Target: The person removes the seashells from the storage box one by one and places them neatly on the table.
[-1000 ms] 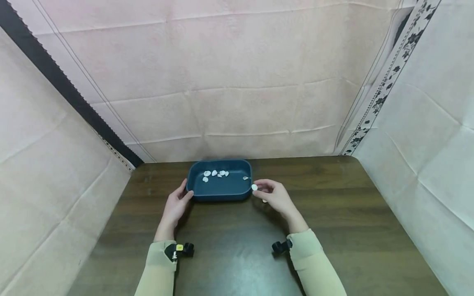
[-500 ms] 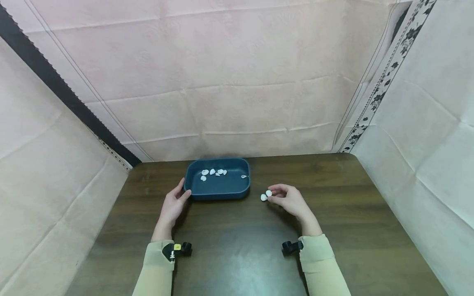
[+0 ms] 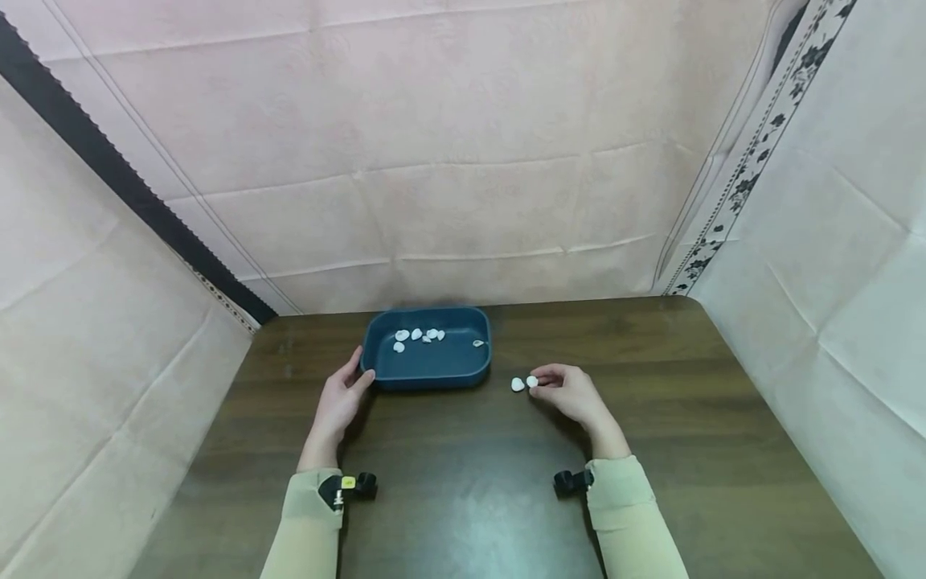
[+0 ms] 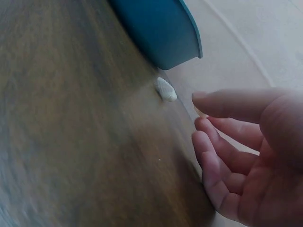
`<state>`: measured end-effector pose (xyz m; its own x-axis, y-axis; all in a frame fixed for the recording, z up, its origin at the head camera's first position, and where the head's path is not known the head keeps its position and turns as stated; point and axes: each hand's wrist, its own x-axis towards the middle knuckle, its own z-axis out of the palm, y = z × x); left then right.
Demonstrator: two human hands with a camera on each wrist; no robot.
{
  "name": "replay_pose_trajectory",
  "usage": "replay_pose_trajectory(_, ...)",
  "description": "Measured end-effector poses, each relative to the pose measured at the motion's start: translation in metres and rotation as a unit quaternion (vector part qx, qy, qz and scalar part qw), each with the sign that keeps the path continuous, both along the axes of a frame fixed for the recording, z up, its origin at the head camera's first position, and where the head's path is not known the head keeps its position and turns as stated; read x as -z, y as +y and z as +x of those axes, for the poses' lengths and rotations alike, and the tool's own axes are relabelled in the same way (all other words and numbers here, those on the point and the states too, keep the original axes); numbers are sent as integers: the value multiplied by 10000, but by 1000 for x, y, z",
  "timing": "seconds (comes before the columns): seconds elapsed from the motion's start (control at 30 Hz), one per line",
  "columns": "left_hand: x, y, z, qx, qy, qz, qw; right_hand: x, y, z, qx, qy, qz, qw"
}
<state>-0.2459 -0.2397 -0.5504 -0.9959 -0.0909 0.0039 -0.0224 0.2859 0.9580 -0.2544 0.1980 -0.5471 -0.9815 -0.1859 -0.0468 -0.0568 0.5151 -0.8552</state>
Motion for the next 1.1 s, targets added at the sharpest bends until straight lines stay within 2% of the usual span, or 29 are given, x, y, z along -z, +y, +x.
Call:
replay_pose_trajectory(0.23,2,1,0,-50,27,2,10000,0,-6,0,346,-67,51,9994)
replay_pose_trajectory(0.4,2,2,0,-20,44,2,10000,0,-9,1,460,-135,335,9983)
replay_pose_trajectory(0.63,1,1,0,-18,-12,-47,10000,2,-11,1,468,4,733,9962)
replay_pose_trajectory(1.1,2,0,0,-83,-8,-29,10000,3,-15,-1,462,135,871,9950)
